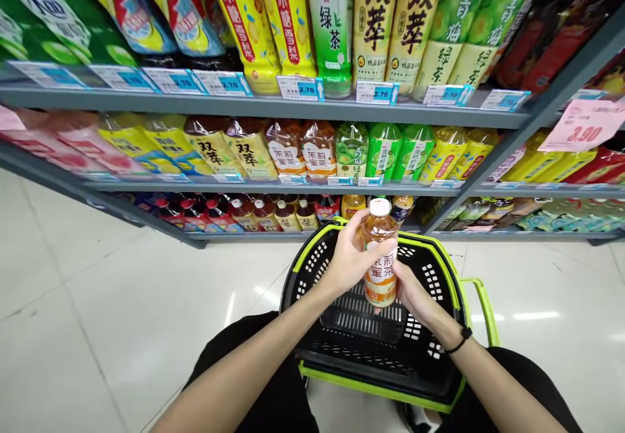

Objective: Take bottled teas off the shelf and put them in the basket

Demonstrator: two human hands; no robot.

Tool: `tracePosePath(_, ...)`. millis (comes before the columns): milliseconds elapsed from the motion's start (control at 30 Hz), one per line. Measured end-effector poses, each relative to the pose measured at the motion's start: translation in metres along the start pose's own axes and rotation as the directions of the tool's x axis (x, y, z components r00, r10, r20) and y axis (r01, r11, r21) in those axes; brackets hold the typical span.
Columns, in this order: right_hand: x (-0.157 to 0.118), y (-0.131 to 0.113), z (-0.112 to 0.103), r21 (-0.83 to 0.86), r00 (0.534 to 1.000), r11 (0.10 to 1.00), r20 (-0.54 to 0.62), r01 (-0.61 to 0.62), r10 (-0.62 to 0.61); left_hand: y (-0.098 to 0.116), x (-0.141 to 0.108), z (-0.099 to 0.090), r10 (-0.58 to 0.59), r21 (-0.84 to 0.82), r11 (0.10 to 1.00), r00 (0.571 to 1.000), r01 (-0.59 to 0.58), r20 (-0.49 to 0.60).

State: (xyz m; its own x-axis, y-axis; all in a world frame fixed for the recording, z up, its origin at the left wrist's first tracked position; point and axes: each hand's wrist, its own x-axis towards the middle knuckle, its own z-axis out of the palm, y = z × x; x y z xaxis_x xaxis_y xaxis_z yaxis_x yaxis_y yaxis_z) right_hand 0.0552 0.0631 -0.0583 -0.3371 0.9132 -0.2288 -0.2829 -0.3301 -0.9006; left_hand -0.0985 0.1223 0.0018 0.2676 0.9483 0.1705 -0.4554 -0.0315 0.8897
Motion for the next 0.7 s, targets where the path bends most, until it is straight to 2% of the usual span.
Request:
tracePosePath(233,0.001,0.005,0.001,0.003,0.998,1.0,-0.069,-0.014,0.014,-0.01,0.004,0.0,-0.039,-0.035,0.999,0.998,0.037,-0.047)
tracePosePath(367,0.005,0.008,0.005,-0.015,0.997,1.0,-0.072,-0.008,0.007,-0.011,0.004,-0.002,-0.009,0.0,1.0,0.997,0.009,-0.076)
tracePosePath(533,0.007,0.007,0.005,-0.059,0.996,0.998,-0.089,-0.031,0.026,-0.016,0.005,-0.003,-0.027,0.031,0.999,0.993,0.03,-0.118)
tracePosePath(700,0.005,0.007,0.007,-0.094,0.995,0.995,-0.103,-0.023,0.013,-0.021,0.007,-0.007,-0.05,0.032,0.998,0.994,0.054,-0.101)
